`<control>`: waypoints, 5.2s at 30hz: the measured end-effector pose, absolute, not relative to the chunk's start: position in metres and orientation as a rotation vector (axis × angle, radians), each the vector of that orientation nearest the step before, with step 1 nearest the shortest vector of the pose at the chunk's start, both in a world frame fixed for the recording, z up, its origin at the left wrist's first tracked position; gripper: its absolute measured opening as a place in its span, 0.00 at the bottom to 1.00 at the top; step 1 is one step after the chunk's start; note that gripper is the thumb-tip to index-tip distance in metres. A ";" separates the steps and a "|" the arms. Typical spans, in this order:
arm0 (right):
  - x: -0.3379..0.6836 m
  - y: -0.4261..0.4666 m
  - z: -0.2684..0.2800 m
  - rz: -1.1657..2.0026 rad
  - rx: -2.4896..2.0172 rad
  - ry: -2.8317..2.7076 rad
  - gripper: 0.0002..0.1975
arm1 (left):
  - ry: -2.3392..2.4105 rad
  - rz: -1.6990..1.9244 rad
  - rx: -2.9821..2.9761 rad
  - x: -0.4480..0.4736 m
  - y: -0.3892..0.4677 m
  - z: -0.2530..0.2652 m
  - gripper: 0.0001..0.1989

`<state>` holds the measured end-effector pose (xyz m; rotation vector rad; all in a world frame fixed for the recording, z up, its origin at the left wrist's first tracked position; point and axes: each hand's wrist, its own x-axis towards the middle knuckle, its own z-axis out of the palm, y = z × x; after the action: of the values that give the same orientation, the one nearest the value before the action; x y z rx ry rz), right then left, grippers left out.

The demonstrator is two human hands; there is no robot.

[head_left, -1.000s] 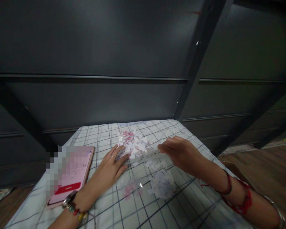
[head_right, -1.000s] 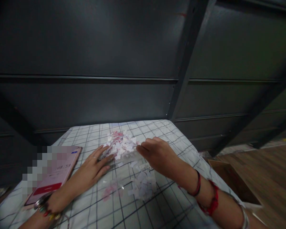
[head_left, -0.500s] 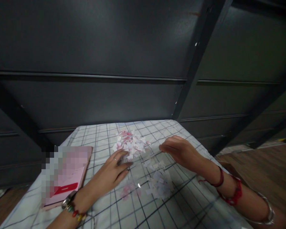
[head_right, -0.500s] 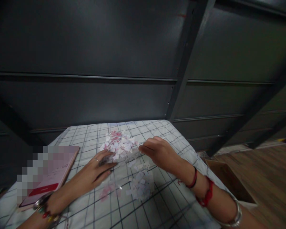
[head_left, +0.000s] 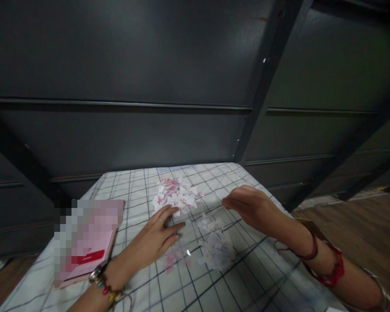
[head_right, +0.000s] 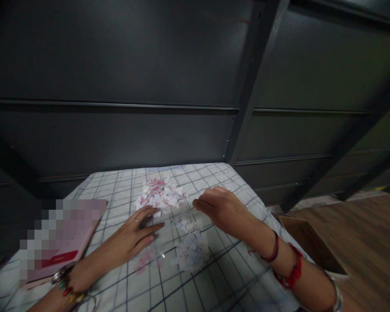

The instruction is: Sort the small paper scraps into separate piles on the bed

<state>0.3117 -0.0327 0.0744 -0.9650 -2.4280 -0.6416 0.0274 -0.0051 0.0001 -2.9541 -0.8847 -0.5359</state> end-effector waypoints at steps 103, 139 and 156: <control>0.322 -0.033 0.058 -0.223 -0.793 -2.460 0.13 | -1.501 -0.685 -2.579 0.008 0.008 -0.031 0.27; 0.340 -0.023 0.059 -0.663 -1.205 -2.403 0.14 | -1.539 -0.604 -2.505 0.005 0.009 -0.037 0.28; 0.310 -0.044 0.065 -0.711 -1.080 -2.395 0.12 | -1.546 -0.620 -2.523 0.005 0.008 -0.035 0.27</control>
<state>0.3100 -0.0435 0.0655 -1.0804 -2.3954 -0.7114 0.0049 0.0076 -0.0353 -2.5233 -1.5462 -0.6203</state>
